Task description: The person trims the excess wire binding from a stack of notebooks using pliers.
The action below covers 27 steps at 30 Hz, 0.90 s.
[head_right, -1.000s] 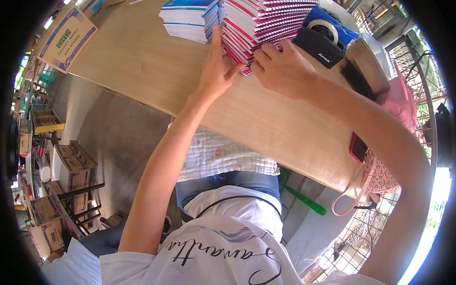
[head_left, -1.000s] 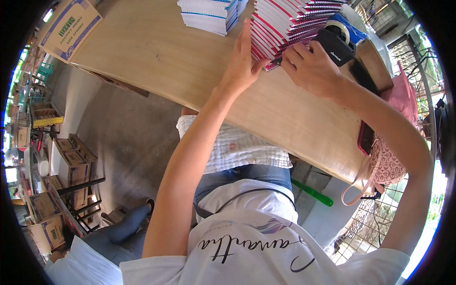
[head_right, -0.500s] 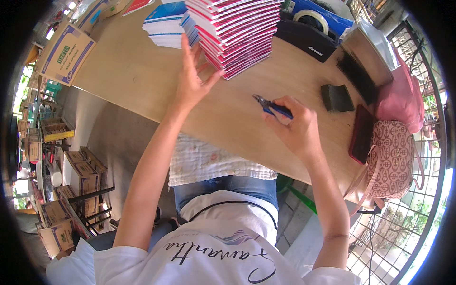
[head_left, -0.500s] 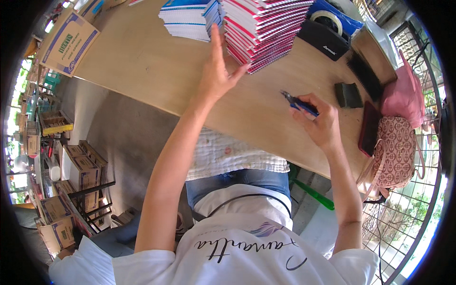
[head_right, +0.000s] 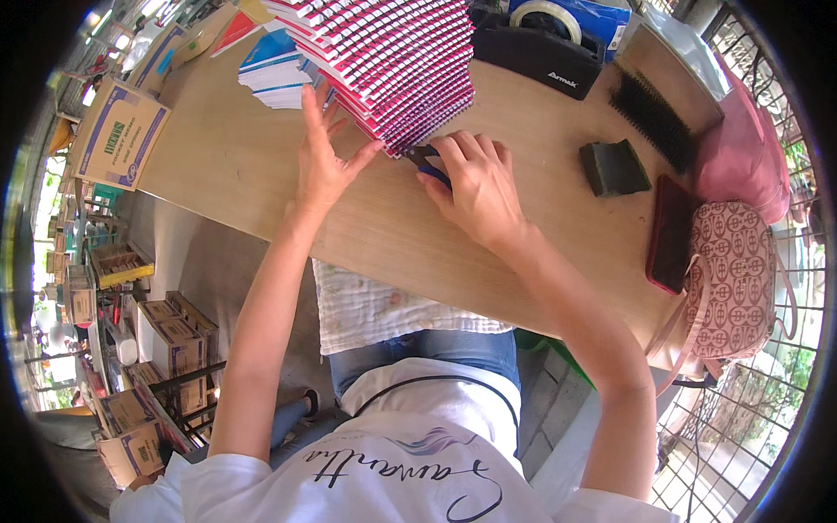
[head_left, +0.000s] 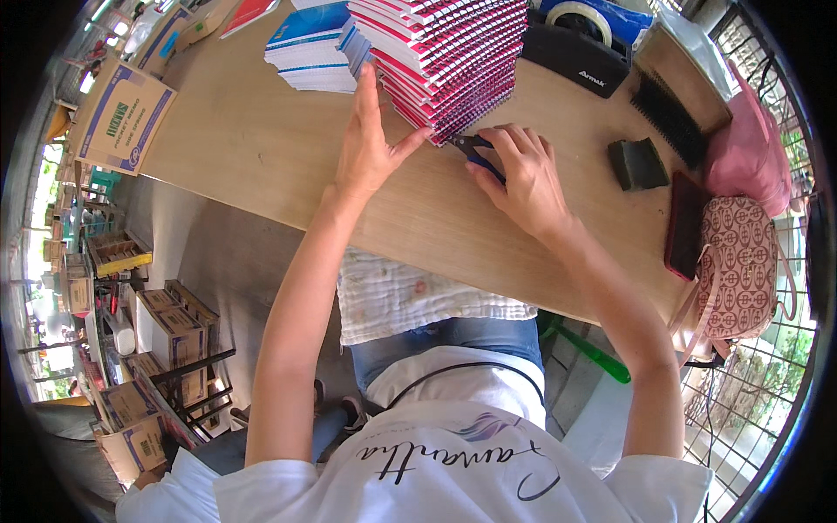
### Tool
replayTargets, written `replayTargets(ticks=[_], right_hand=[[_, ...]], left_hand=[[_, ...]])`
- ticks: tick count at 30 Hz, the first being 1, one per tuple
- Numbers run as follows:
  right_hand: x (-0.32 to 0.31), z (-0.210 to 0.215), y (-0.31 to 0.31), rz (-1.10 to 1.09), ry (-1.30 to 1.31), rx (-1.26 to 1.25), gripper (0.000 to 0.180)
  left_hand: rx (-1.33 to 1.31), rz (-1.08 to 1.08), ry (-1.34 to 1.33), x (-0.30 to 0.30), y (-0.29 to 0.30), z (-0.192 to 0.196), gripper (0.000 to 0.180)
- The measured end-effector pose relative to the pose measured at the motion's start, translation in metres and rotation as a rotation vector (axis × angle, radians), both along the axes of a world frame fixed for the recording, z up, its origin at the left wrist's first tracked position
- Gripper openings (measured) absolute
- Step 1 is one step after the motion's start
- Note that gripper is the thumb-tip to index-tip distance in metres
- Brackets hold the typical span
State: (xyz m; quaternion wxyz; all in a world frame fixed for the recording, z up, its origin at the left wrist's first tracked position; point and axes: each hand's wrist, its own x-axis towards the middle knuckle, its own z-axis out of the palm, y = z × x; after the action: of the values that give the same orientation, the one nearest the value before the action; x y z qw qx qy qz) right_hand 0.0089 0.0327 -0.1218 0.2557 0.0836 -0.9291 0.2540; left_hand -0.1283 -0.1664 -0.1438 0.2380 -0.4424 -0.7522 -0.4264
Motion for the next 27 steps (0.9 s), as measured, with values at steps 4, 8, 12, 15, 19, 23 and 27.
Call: replayTargets(ticks=[4, 8, 12, 15, 19, 23, 27], right_hand=[[-0.009, -0.006, 0.003, 0.03, 0.124, 0.039, 0.038], [-0.012, -0.006, 0.001, 0.03, 0.178, 0.05, 0.039], [-0.013, -0.01, -0.004, 0.008, 0.185, 0.043, 0.04], [-0.014, -0.012, -0.009, -0.011, 0.185, 0.036, 0.04], [-0.014, -0.014, -0.013, -0.037, 0.181, 0.044, 0.041], [-0.01, -0.017, -0.015, -0.077, 0.157, 0.035, 0.043], [-0.009, -0.018, -0.017, -0.11, 0.174, 0.051, 0.043]], left_hand=[[-0.044, 0.042, 0.109, -0.001, 0.002, -0.005, 0.11], [-0.044, 0.041, 0.157, -0.001, 0.004, -0.005, 0.106], [-0.027, 0.027, 0.143, -0.002, 0.005, -0.006, 0.104], [-0.019, 0.019, 0.145, -0.003, 0.006, -0.006, 0.104], [-0.021, 0.034, 0.191, -0.002, 0.006, -0.007, 0.103], [-0.071, 0.048, 0.163, -0.001, 0.004, -0.005, 0.102], [-0.099, 0.084, 0.17, 0.002, 0.005, -0.004, 0.101]])
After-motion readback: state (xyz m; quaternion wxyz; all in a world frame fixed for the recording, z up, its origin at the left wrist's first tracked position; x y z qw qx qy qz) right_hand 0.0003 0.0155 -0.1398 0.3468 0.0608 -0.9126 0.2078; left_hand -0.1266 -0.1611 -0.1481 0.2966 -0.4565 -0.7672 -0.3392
